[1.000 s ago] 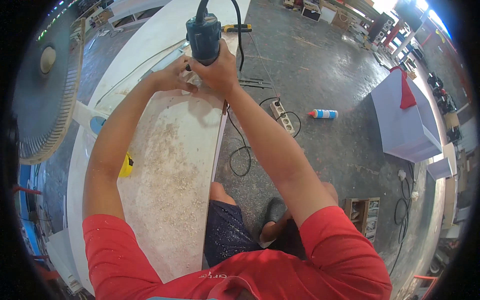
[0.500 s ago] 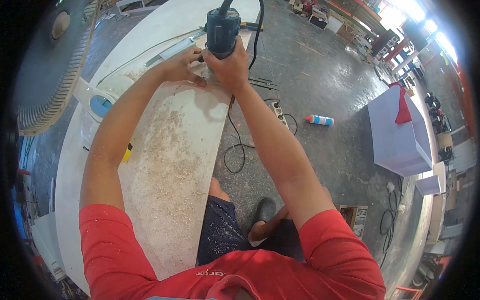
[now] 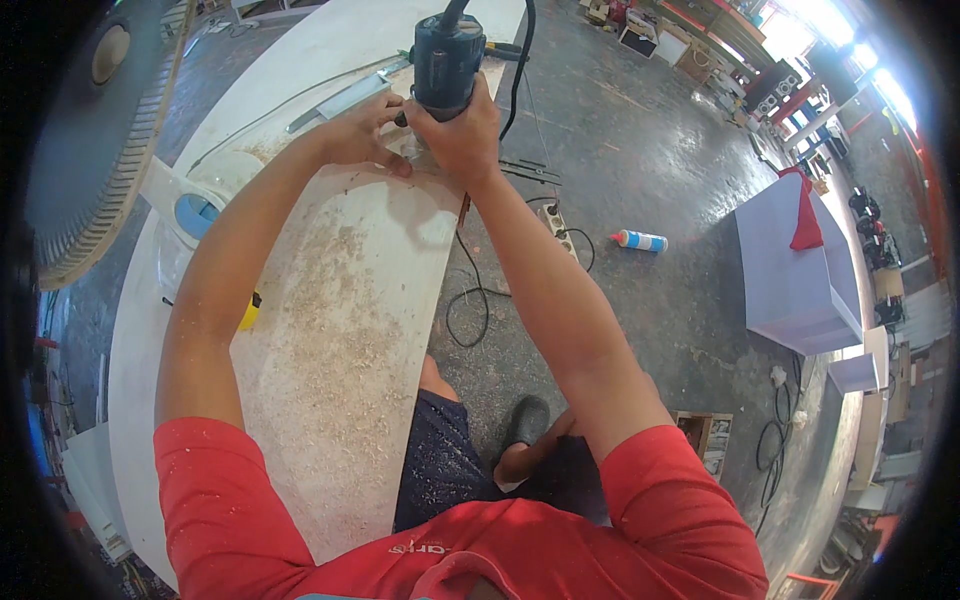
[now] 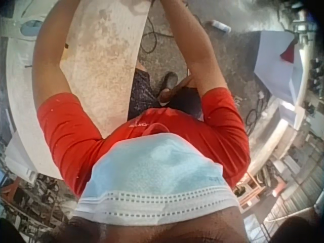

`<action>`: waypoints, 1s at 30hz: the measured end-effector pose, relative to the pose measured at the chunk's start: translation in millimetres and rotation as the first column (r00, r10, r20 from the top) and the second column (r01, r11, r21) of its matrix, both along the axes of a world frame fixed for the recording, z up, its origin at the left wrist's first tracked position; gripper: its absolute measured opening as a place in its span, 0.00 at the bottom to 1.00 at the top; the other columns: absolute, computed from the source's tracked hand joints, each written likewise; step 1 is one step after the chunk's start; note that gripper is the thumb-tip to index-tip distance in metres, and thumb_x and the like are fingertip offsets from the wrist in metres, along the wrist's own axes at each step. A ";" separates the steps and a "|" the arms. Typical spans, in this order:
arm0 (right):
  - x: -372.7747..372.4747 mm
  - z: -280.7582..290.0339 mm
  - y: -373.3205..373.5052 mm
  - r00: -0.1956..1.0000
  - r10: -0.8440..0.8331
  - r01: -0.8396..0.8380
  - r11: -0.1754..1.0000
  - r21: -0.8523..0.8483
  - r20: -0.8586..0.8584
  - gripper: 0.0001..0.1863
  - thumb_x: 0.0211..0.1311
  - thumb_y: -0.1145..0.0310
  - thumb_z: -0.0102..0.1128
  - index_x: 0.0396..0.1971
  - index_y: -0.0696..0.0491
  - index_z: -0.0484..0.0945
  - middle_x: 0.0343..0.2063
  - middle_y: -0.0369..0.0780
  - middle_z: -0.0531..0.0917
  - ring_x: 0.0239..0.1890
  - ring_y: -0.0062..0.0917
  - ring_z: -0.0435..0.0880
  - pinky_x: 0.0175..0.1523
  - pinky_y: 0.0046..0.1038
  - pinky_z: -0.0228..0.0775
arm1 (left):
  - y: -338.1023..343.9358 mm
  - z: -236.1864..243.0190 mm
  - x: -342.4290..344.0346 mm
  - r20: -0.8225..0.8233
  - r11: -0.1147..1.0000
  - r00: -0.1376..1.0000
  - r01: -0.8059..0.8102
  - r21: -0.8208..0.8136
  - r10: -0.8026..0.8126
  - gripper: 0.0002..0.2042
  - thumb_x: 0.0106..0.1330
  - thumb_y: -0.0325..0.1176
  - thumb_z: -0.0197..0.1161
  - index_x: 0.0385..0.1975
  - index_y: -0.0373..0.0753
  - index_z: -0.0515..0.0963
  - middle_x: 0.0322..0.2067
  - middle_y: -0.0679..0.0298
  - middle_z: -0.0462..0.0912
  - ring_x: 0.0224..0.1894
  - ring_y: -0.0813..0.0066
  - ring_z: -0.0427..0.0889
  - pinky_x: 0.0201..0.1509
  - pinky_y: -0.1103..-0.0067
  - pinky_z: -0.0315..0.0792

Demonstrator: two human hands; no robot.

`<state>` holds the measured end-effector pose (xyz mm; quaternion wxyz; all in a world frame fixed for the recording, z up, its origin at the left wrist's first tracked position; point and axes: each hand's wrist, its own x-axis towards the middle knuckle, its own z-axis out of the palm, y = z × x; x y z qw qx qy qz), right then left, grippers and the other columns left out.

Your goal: The person uses a hand router to cut a groove along the edge of a piece of wood, then uses pliers to remove a small metal bracket or pin.

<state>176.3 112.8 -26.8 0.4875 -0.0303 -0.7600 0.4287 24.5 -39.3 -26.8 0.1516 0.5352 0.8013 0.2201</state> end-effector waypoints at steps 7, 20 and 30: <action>-8.5 -1.0 8.6 0.999 -0.002 0.004 0.999 0.046 -0.040 0.30 0.50 0.58 0.81 0.47 0.60 0.77 0.35 0.47 0.89 0.38 0.38 0.92 0.45 0.37 0.82 | 10.8 1.0 -13.8 -0.080 0.998 0.996 0.024 -0.065 -0.029 0.59 0.47 0.65 0.82 0.76 0.35 0.64 0.75 0.56 0.59 0.78 0.55 0.60 0.78 0.65 0.62; -46.3 -1.0 46.2 0.999 -0.038 0.040 0.997 0.068 -0.032 0.33 0.48 0.53 0.81 0.49 0.58 0.78 0.40 0.49 0.89 0.43 0.42 0.91 0.50 0.40 0.82 | 45.6 26.3 -30.0 -0.066 0.984 0.998 -0.028 -0.178 0.017 0.48 0.49 0.65 0.81 0.63 0.36 0.75 0.56 0.52 0.81 0.61 0.52 0.79 0.63 0.62 0.72; -26.1 -3.4 30.9 0.994 -0.100 0.098 0.994 0.049 0.037 0.35 0.48 0.53 0.81 0.51 0.57 0.76 0.39 0.48 0.89 0.42 0.41 0.91 0.50 0.39 0.83 | 29.2 26.9 -9.7 0.021 0.992 1.000 -0.003 -0.129 0.005 0.46 0.48 0.63 0.82 0.64 0.40 0.75 0.58 0.52 0.75 0.63 0.54 0.73 0.66 0.64 0.69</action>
